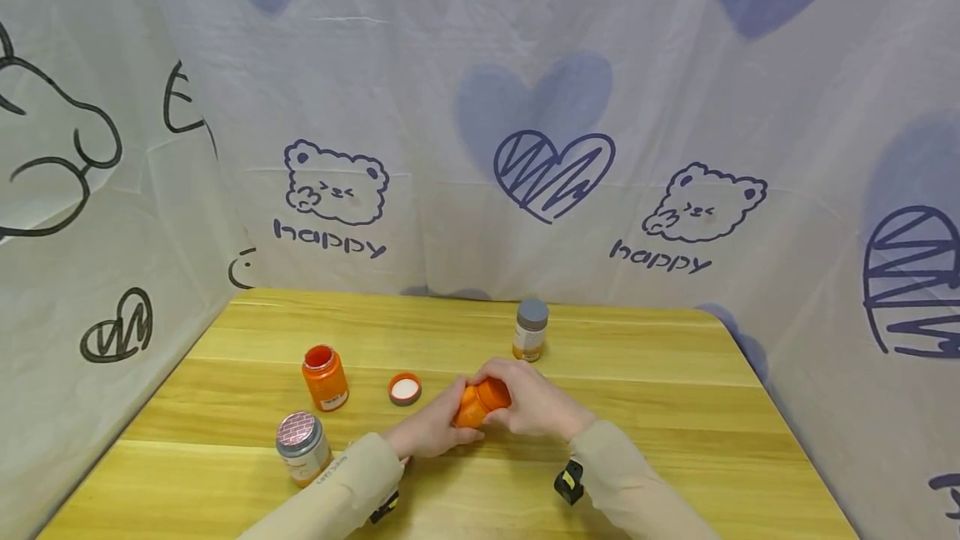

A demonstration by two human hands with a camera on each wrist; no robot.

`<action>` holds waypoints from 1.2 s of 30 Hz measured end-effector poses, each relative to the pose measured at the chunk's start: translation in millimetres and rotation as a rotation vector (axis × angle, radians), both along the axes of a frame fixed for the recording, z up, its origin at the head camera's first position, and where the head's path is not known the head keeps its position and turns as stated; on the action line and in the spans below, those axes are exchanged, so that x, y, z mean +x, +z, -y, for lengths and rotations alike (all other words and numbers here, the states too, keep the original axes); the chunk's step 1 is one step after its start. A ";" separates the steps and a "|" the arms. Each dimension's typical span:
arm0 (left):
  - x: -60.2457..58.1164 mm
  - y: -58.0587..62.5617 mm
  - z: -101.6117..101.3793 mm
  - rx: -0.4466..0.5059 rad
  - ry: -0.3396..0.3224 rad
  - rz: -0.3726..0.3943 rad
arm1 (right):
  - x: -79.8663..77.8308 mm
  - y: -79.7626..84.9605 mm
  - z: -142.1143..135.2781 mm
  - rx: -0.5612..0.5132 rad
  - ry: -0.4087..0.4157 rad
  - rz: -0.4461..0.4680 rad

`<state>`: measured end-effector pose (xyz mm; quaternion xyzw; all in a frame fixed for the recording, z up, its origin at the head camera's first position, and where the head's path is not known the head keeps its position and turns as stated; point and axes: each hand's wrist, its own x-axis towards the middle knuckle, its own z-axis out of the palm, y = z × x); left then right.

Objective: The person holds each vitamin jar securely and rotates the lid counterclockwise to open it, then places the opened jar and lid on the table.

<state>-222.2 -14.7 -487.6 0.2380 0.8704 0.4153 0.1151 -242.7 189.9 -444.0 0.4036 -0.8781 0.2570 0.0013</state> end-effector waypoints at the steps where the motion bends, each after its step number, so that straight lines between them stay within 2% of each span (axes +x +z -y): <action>1: 0.3 0.5 0.0 0.000 0.000 0.003 | 0.2 0.0 -0.1 -0.003 -0.001 -0.001; 16: 2.4 4.4 1.0 -0.043 -0.012 -0.011 | -1.2 -3.6 0.9 -0.047 0.028 -0.029; 36: 2.2 5.1 1.3 -0.040 -0.017 -0.009 | 0.2 -4.2 4.0 -0.071 0.022 -0.051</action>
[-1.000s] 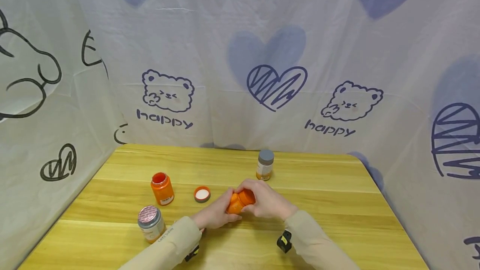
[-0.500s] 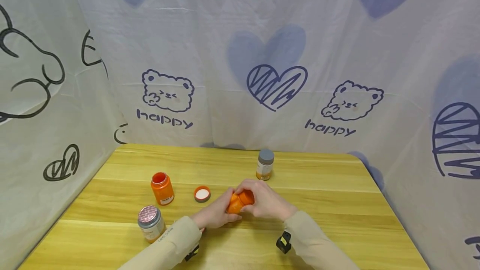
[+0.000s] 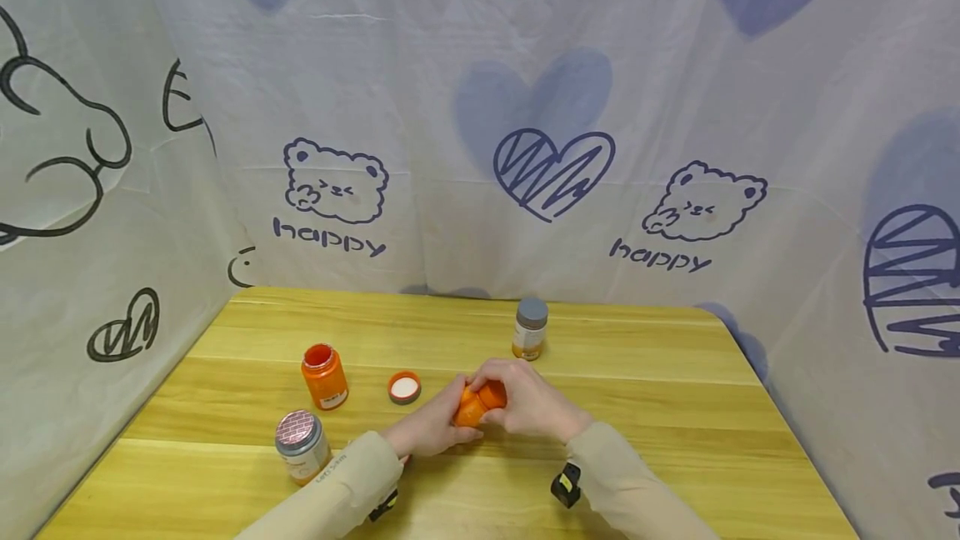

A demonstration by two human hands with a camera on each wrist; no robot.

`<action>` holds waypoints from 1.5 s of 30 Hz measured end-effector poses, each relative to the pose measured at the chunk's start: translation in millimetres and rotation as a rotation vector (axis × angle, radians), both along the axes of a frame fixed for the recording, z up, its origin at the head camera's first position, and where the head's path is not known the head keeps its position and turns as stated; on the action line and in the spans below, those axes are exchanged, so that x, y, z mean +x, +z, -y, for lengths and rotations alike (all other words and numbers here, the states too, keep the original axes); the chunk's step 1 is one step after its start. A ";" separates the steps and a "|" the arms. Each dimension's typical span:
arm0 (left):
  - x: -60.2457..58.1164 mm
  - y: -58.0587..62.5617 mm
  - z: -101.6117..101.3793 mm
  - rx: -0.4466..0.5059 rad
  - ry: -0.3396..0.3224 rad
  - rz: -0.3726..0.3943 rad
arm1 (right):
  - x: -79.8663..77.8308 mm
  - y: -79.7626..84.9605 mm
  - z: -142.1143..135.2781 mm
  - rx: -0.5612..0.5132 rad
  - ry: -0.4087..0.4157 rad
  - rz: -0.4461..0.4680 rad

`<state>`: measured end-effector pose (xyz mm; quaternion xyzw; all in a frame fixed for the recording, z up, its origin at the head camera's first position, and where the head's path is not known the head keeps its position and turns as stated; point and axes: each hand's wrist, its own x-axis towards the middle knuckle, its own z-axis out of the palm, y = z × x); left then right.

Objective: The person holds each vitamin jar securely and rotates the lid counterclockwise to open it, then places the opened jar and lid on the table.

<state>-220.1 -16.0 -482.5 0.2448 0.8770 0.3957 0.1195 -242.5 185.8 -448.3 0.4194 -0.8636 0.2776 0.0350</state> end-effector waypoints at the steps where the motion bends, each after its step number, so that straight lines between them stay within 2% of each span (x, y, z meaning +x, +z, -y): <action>1: 0.0 -0.1 0.0 0.000 0.000 0.001 | -0.1 -0.2 0.0 -0.004 0.003 -0.001; 17: -0.8 -0.5 -0.1 0.002 -0.008 -0.021 | 0.6 1.7 2.3 -0.018 0.016 -0.023; 25: -1.0 -1.0 -0.6 0.011 -0.016 -0.057 | 0.1 2.2 5.0 -0.029 0.029 -0.034; 32: -1.7 -2.2 -0.6 -0.006 -0.002 -0.043 | 0.5 2.8 5.5 -0.038 0.037 -0.042; 45: -2.1 -1.7 -0.7 0.027 -0.017 -0.063 | 0.8 1.7 10.2 -0.105 0.079 -0.077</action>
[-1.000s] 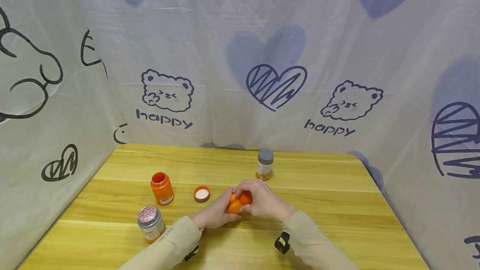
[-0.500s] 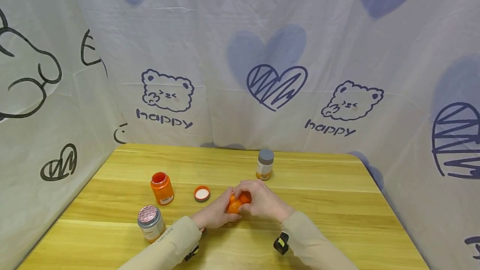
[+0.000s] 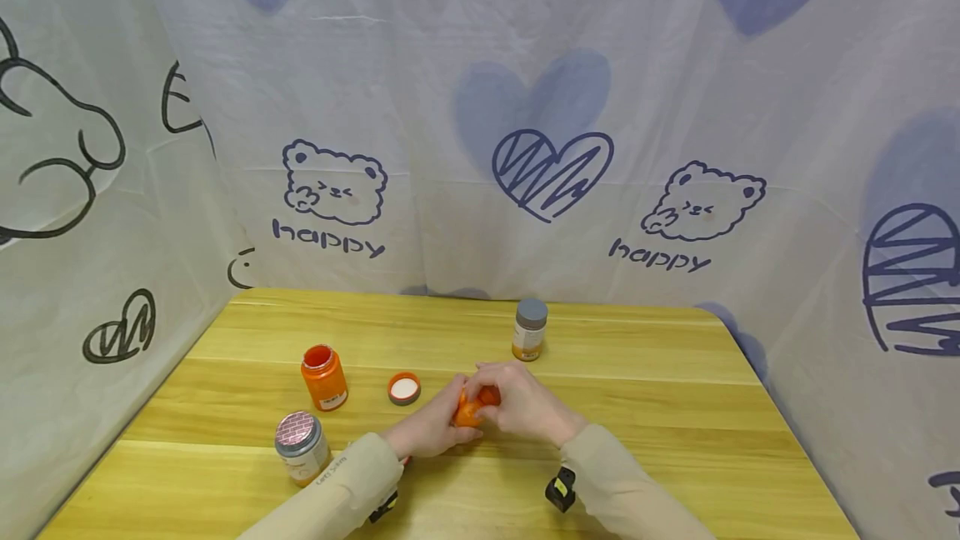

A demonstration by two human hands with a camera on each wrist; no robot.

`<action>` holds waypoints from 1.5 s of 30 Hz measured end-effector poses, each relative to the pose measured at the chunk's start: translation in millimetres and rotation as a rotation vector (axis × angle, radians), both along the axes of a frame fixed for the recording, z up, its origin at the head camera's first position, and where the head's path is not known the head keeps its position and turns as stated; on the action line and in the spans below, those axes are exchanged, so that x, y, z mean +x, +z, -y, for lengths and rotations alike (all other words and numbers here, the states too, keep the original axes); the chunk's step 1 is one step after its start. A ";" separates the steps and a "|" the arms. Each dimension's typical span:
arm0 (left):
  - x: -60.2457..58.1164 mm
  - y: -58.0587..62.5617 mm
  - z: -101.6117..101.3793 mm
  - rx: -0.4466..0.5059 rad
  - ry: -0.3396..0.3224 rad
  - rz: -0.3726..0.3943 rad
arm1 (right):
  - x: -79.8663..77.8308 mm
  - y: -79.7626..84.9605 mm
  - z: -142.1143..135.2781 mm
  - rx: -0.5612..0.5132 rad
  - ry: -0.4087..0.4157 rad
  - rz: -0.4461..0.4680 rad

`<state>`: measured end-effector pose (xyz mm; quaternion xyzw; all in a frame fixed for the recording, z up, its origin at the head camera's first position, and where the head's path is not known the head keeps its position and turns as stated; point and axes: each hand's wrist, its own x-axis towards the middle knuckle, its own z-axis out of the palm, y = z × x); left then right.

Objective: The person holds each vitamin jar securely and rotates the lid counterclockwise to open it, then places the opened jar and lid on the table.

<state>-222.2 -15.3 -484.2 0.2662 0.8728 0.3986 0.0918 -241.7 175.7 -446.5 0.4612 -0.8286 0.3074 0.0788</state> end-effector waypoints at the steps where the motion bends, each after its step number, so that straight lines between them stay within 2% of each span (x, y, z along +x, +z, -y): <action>1: -0.2 -0.4 0.0 -0.002 0.001 0.001 | 0.4 0.1 0.3 -0.004 0.002 0.005; 5: -0.3 -1.4 0.3 -0.003 0.003 0.014 | 2.3 0.0 1.0 -0.030 0.017 0.007; 8: 0.5 -0.2 0.5 -0.017 0.008 0.017 | 5.1 1.3 1.4 -0.066 -0.019 0.031; 15: 2.2 1.8 0.4 -0.031 0.022 0.023 | 10.4 8.8 1.6 -0.172 -0.174 0.099; 19: 2.1 2.1 0.0 -0.030 0.027 0.021 | 10.1 11.1 1.3 -0.184 -0.266 0.125; 24: 2.0 2.5 -0.6 -0.033 0.031 0.014 | 8.5 12.4 0.0 -0.158 -0.361 0.238; 32: 1.3 1.2 -0.2 -0.032 0.024 0.018 | 5.8 11.0 -0.1 -0.077 -0.458 0.429; 39: 0.8 1.3 0.1 -0.021 0.018 0.028 | 6.7 12.3 0.7 0.007 -0.487 0.449; 45: 0.2 -0.8 -0.3 -0.022 0.013 0.027 | 7.0 12.3 1.7 0.043 -0.480 0.449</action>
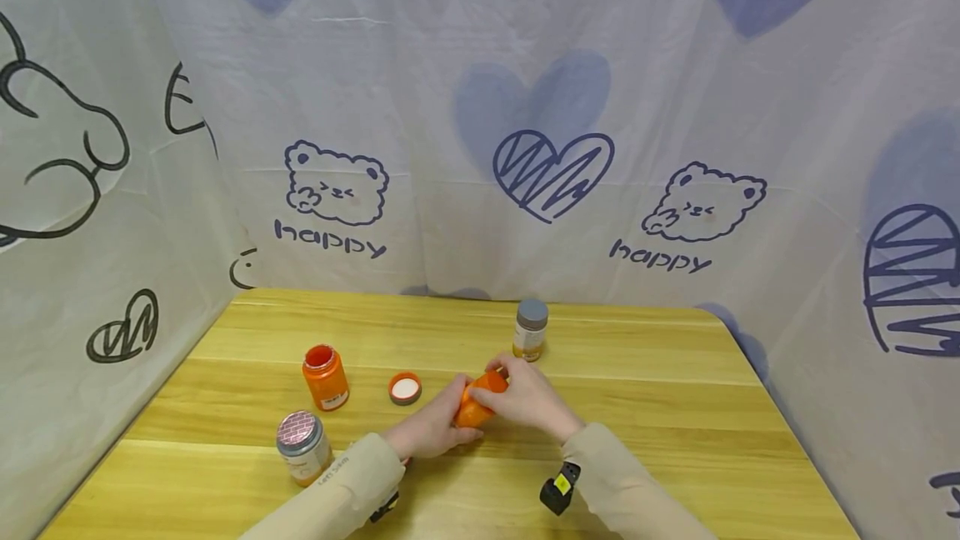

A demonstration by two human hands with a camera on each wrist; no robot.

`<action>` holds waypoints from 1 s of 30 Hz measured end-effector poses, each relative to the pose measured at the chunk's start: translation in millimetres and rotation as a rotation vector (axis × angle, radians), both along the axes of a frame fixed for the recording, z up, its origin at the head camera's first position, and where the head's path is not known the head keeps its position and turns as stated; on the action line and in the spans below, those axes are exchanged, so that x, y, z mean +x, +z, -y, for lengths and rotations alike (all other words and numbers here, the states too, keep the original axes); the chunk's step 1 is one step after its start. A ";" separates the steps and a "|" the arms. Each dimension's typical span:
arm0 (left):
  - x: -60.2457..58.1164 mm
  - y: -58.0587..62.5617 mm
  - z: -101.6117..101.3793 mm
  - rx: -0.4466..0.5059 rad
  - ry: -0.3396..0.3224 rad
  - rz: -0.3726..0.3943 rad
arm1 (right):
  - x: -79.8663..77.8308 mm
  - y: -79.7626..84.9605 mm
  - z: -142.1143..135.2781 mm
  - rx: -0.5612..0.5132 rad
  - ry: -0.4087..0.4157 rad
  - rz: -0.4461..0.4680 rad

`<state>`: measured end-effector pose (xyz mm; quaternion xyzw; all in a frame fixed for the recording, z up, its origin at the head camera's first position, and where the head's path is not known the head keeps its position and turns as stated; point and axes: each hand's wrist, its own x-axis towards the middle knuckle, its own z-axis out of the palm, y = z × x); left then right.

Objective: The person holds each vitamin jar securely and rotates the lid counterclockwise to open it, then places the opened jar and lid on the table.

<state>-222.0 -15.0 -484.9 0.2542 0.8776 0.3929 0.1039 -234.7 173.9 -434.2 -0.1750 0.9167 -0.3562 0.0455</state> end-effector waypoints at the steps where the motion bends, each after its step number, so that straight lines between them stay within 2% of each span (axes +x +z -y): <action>1: -0.1 -0.5 -0.1 -0.004 0.000 -0.002 | -0.1 -0.2 -0.1 0.002 0.005 0.001; 17: 0.1 -1.5 -0.5 -0.001 0.001 0.001 | -0.9 0.8 -1.7 0.023 0.058 -0.009; 30: -0.1 -1.6 -1.3 -0.006 0.005 -0.007 | -1.0 5.1 -3.7 0.082 0.149 -0.023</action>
